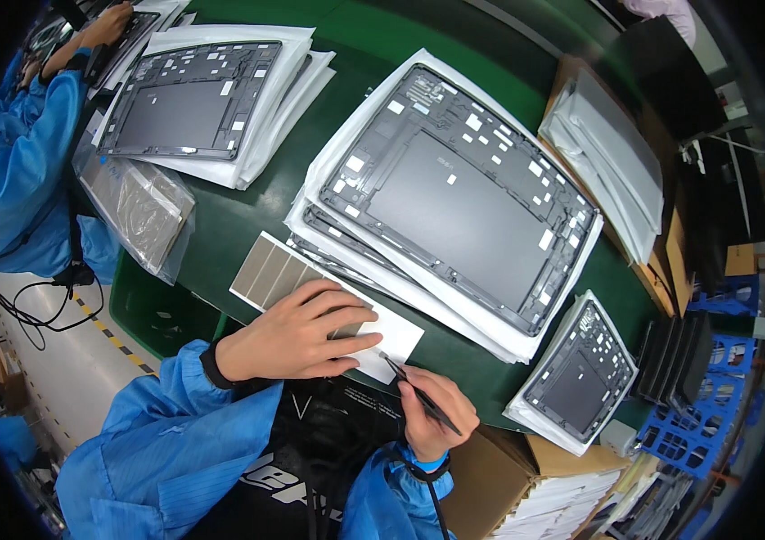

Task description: Assembling internal electronic panels on a factory line using a stylus and protective films.

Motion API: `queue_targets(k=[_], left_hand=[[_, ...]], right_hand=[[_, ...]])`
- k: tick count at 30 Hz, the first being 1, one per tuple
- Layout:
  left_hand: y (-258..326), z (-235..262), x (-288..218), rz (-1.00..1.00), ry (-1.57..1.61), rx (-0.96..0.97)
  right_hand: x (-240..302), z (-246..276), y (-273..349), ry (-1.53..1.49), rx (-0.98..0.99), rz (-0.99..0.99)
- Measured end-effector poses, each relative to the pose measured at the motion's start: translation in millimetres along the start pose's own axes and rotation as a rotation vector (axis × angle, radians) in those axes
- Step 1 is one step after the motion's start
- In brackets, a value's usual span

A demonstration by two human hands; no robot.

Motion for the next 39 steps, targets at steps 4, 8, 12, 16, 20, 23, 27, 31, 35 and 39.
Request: queue_targets(k=[4,8,12,16,20,23,27,31,35,39], left_hand=[[-9.7,13.3,-10.2,-0.053,-0.006,-0.008],[-34.6,36.9,-46.4,-0.248,-0.178,-0.057],[-113.8,46.9,-67.7,-0.32,-0.247,-0.181],[-136.8,24.7,-34.0,-0.247,-0.366,-0.119],[-131.8,35.3,-27.3,-0.267,-0.357,-0.041],[-143.9,44.4,-33.6,-0.288,-0.361,-0.003],[-178.8,43.9,-50.7,-0.33,-0.354,0.095],[-215.5,41.1,-44.7,-0.346,-0.336,-0.047],[-237.5,32.7,-27.8,-0.309,-0.373,-0.005],[-241.8,33.9,-30.5,-0.341,-0.331,-0.036]], right_hand=[[11.0,50.1,-17.7,-0.116,-0.293,0.062],[-3.6,116.4,-73.9,0.051,-0.431,0.063],[-23.9,131.9,-143.0,-0.011,-0.384,-0.006],[-66.5,125.1,-168.8,-0.042,-0.263,0.003],[-87.0,119.6,-175.9,0.075,-0.242,-0.002],[-97.4,117.4,-180.7,0.059,-0.298,0.026],[-103.5,114.9,-187.4,0.092,-0.285,0.024],[-103.9,117.3,-189.0,0.091,-0.293,0.018],[-106.1,112.1,-189.7,0.084,-0.282,0.022],[-107.4,114.1,-188.9,0.115,-0.281,0.021]])
Point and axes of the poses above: each hand's wrist, its own y-axis away from the middle knuckle, its own z-axis out of the back of the hand, x = y × z, the point moved 7 cm from there along -y, towards the middle knuckle, and after that the axes turned 11 degrees about z, right-handed, at the moved point
